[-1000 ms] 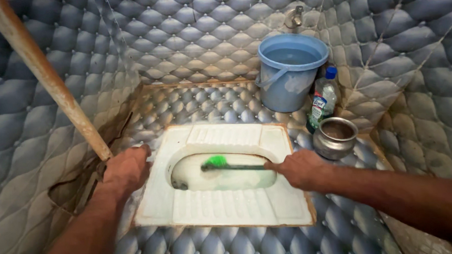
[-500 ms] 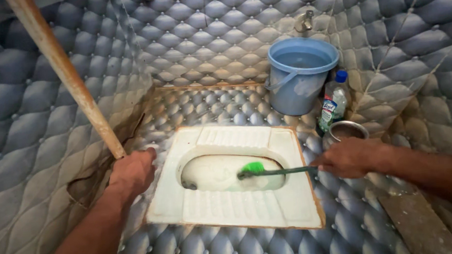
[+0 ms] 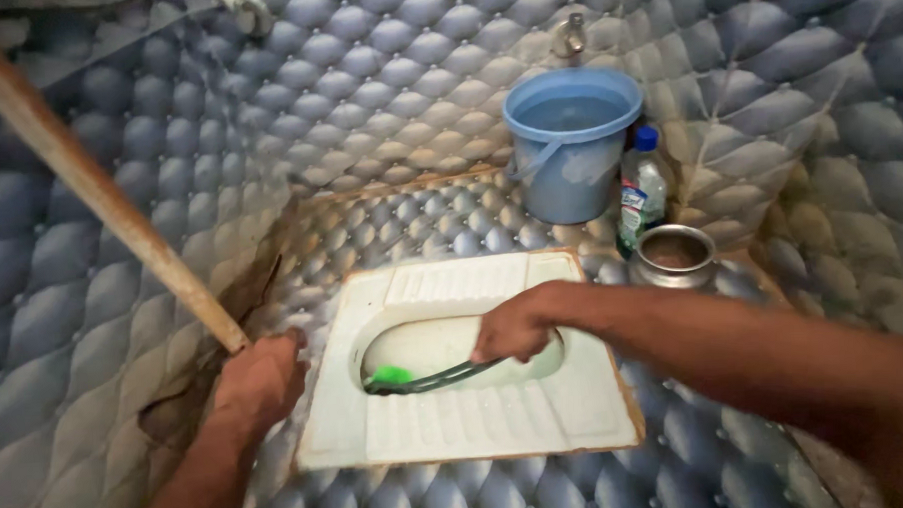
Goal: The person scrubs a squat toilet using a green toilet brush. They apply liquid cleaning agent from a bottle into the bowl and continue scrubbing the interior surfaces and rim. A blue bucket and metal cup are visible nearby but not used during the clip.
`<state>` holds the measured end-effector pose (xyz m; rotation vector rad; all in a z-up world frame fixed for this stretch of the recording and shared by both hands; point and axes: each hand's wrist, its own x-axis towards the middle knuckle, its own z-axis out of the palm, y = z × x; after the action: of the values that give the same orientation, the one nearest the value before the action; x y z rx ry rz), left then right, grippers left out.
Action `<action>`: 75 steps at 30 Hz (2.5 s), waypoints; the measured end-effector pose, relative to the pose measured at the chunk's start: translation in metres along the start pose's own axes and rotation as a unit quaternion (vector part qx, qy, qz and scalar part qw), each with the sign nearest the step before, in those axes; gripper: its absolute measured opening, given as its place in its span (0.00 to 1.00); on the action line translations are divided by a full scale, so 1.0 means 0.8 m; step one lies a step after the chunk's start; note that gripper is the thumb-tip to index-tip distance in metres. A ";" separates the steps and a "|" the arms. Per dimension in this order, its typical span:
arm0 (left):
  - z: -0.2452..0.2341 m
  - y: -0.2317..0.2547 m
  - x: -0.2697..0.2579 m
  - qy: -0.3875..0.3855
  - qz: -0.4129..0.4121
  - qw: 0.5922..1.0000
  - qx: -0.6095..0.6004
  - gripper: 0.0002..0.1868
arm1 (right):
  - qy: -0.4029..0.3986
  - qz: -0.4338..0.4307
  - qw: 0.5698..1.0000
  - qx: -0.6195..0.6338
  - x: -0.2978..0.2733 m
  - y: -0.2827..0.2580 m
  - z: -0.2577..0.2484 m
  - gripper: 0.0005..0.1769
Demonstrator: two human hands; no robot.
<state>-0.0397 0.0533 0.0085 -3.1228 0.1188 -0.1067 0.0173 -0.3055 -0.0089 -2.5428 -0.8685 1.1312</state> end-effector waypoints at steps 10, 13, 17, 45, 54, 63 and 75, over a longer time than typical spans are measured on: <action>-0.009 0.011 0.005 -0.032 -0.024 0.999 -0.010 0.18 | 0.041 0.043 0.922 0.382 0.035 -0.026 0.051 0.12; -0.005 0.011 0.011 -0.027 -0.018 0.999 -0.019 0.18 | 0.068 0.058 0.876 0.473 0.046 -0.049 0.059 0.13; 0.000 0.016 0.014 -0.033 -0.004 0.999 -0.019 0.19 | 0.083 0.026 0.904 0.419 0.065 -0.069 0.070 0.11; -0.021 0.012 -0.005 -0.029 -0.029 0.999 -0.019 0.17 | 0.105 0.069 0.857 0.500 0.059 -0.069 0.015 0.09; -0.015 0.002 -0.009 -0.012 -0.016 0.999 -0.031 0.16 | 0.120 0.093 0.888 0.433 0.046 -0.056 0.037 0.12; -0.003 -0.011 -0.001 0.012 0.000 1.000 -0.014 0.15 | 0.186 0.078 0.976 -0.085 -0.089 -0.038 0.073 0.15; -0.028 0.008 0.002 0.005 -0.006 1.000 -0.017 0.16 | 0.274 0.033 0.887 -0.369 -0.116 -0.056 0.049 0.31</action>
<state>-0.0404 0.0463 0.0308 -3.1583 0.1030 -0.1216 -0.0798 -0.3265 0.0395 -3.2275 -1.2055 -0.0036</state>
